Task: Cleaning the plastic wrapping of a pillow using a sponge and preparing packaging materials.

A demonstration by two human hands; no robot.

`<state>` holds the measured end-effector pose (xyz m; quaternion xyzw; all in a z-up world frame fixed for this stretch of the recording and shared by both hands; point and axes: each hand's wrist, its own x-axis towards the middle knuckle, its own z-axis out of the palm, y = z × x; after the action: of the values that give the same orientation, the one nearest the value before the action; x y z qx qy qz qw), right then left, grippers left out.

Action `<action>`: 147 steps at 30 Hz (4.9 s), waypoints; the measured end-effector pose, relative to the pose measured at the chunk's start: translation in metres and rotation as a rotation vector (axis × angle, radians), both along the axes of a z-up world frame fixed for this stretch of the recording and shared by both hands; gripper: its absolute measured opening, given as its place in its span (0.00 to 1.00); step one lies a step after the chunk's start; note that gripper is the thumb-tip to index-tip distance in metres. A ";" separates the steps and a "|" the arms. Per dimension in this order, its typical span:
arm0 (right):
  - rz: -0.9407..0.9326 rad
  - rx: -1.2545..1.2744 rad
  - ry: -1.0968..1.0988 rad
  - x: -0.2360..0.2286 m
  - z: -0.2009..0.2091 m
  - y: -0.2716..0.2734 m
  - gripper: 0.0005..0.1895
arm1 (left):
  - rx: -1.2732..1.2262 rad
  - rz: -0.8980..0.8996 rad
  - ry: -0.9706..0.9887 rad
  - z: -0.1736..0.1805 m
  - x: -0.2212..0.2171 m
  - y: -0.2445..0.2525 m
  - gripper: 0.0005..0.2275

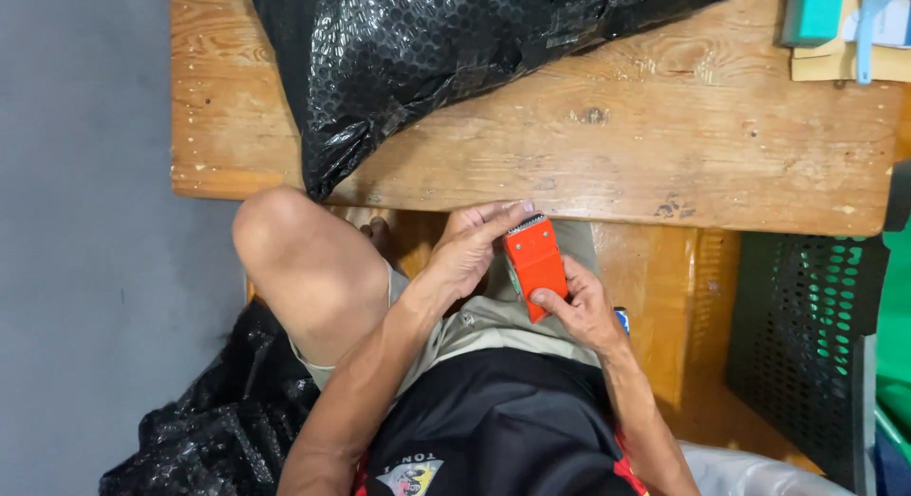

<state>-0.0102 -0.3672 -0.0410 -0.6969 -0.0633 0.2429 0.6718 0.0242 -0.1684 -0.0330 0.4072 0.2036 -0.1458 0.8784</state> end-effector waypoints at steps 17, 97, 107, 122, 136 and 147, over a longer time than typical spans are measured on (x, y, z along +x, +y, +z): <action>-0.080 -0.370 -0.056 -0.009 0.002 0.010 0.22 | 0.157 0.189 -0.073 0.005 0.001 -0.008 0.14; -0.540 -0.390 -0.917 0.098 0.092 -0.013 0.17 | -0.680 0.013 -0.412 0.035 -0.007 0.000 0.36; -0.083 0.095 -0.150 0.091 0.067 0.061 0.19 | -0.161 0.028 -0.417 0.030 -0.027 0.006 0.48; 0.003 0.008 -0.708 0.067 0.089 0.127 0.13 | 1.628 0.715 -0.895 0.016 -0.036 0.087 0.20; 0.260 0.073 -1.162 0.112 0.056 0.167 0.23 | 0.849 0.769 -0.274 0.018 -0.024 0.153 0.14; 0.322 0.065 -1.340 0.120 0.060 0.197 0.22 | 1.477 0.738 -0.636 0.004 -0.024 0.153 0.10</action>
<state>0.1100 -0.1705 0.0186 -0.6582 -0.5748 -0.1454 0.4638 0.0004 -0.0153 -0.0287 0.8002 0.1101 0.4359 0.3970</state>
